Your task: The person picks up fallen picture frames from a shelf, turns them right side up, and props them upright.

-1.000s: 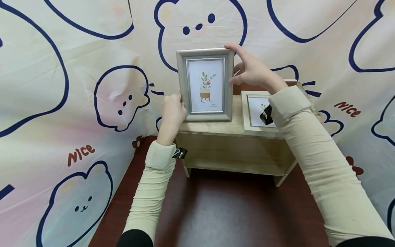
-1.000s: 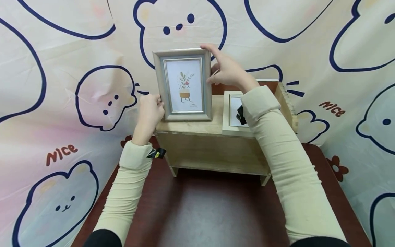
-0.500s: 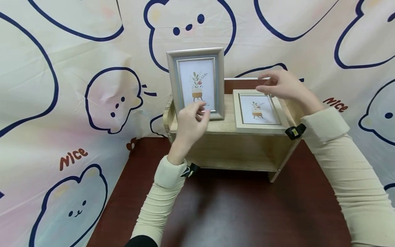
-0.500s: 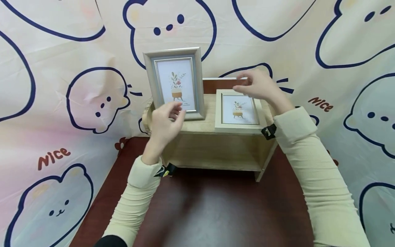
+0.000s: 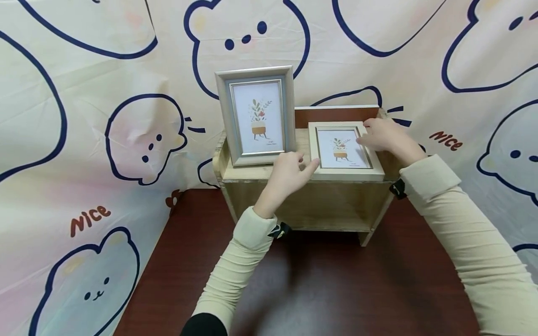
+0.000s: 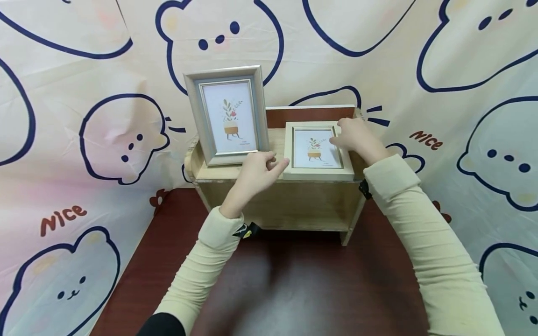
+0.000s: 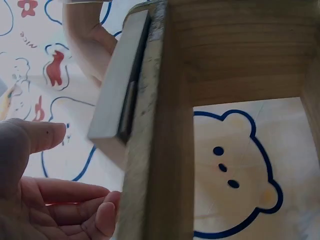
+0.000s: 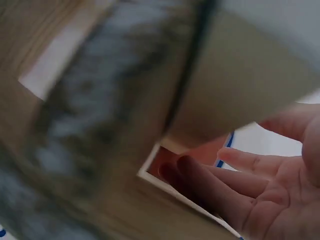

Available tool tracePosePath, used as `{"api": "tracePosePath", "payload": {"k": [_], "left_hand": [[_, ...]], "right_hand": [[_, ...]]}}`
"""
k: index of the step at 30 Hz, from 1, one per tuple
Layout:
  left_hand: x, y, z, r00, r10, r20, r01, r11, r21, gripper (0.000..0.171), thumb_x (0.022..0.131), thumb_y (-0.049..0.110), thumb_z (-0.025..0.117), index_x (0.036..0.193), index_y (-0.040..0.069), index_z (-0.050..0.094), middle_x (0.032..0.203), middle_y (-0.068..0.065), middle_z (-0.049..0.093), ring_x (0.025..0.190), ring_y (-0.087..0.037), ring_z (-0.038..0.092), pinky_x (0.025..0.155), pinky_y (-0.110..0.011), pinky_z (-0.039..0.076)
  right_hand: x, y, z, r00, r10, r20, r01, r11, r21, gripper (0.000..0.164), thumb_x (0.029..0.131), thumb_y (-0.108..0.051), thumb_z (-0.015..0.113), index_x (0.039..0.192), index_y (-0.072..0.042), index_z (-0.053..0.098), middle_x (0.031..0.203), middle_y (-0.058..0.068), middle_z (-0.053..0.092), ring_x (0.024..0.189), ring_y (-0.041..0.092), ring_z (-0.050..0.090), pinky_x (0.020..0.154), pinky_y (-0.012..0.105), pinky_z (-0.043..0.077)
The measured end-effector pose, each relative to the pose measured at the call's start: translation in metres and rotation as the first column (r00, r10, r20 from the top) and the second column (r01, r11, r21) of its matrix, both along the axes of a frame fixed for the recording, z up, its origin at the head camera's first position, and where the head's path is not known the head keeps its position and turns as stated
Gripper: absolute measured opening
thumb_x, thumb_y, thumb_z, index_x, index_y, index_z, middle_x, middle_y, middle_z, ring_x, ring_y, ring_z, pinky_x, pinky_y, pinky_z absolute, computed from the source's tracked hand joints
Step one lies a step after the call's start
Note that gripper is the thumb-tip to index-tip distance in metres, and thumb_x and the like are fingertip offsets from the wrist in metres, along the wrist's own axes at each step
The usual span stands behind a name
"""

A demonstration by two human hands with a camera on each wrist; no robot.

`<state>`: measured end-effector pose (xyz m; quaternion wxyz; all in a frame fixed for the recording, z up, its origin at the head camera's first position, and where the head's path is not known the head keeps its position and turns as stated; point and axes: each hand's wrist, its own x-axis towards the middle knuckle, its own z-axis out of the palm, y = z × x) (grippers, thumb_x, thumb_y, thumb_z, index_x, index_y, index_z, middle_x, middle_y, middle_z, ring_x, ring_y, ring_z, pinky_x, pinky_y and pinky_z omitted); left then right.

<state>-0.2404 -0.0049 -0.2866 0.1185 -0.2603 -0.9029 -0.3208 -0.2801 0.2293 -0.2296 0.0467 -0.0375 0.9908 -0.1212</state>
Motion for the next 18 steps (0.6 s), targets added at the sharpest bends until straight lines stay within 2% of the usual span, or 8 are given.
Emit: {"api": "tracePosePath", "payload": {"k": [1,4,8,10,13,16,18], "left_hand": [[0.000,0.002,-0.001,1.000,-0.004,-0.003,0.004,1.000,-0.004,0.042,0.090,0.034,0.053,0.060,0.006,0.046,0.052,0.000,0.042,0.054,-0.014,0.046,0.052,-0.024,0.036],[0.000,0.009,-0.005,1.000,-0.024,-0.001,0.024,0.999,-0.021,0.044,0.090,0.031,0.054,0.055,0.008,0.040,0.049,0.002,0.036,0.047,-0.012,0.034,0.054,-0.025,0.034],[0.001,0.015,-0.008,0.999,-0.026,-0.035,0.024,0.999,-0.044,0.042,0.089,0.026,0.055,0.054,0.010,0.039,0.050,0.001,0.037,0.049,-0.013,0.033,0.063,-0.029,0.034],[0.001,0.016,-0.010,0.999,-0.021,-0.041,0.019,0.999,-0.043,0.040,0.089,0.024,0.055,0.056,0.011,0.038,0.052,0.000,0.036,0.051,-0.014,0.033,0.063,-0.030,0.033],[0.001,0.018,-0.011,0.999,-0.011,-0.049,0.010,1.000,-0.026,0.036,0.089,0.022,0.056,0.058,0.011,0.039,0.054,0.000,0.038,0.053,-0.014,0.035,0.061,-0.028,0.032],[0.001,0.019,-0.013,0.998,-0.027,-0.060,0.027,1.000,0.000,0.033,0.089,0.020,0.055,0.061,0.006,0.045,0.054,-0.006,0.043,0.053,-0.019,0.039,0.056,-0.030,0.035],[0.001,0.020,-0.015,0.997,-0.032,-0.077,0.034,0.999,0.026,0.025,0.089,0.018,0.056,0.074,-0.002,0.059,0.065,-0.013,0.057,0.061,-0.023,0.052,0.061,-0.031,0.043]], "right_hand": [[-0.001,0.000,-0.002,1.000,-0.001,0.005,0.001,1.000,0.009,0.060,0.090,-0.027,0.049,0.132,0.013,0.033,0.129,0.034,0.039,0.112,0.046,0.040,0.092,0.058,0.033],[-0.002,0.000,-0.007,1.000,0.009,0.003,-0.009,1.000,0.008,0.059,0.090,-0.024,0.048,0.132,0.014,0.033,0.129,0.034,0.038,0.115,0.046,0.039,0.095,0.058,0.031],[-0.002,-0.001,-0.009,1.000,0.003,-0.002,-0.003,0.998,-0.062,0.055,0.090,-0.020,0.048,0.131,0.014,0.034,0.130,0.034,0.037,0.113,0.045,0.040,0.094,0.058,0.031],[-0.002,-0.001,-0.010,1.000,-0.008,-0.003,0.008,0.994,-0.109,0.054,0.090,-0.017,0.048,0.131,0.014,0.035,0.130,0.034,0.037,0.110,0.043,0.040,0.094,0.057,0.032],[-0.002,0.001,-0.012,1.000,-0.027,-0.002,0.026,0.984,-0.178,0.053,0.089,-0.015,0.047,0.131,0.014,0.035,0.131,0.033,0.037,0.110,0.042,0.039,0.094,0.057,0.031],[-0.001,0.003,-0.014,0.999,-0.035,-0.005,0.033,0.973,-0.230,0.052,0.089,-0.015,0.047,0.131,0.013,0.035,0.131,0.033,0.037,0.112,0.042,0.038,0.095,0.058,0.030],[0.000,0.004,-0.015,0.999,-0.037,-0.007,0.034,0.968,-0.248,0.052,0.089,-0.016,0.048,0.131,0.013,0.036,0.131,0.033,0.037,0.113,0.043,0.038,0.095,0.058,0.030]]}}
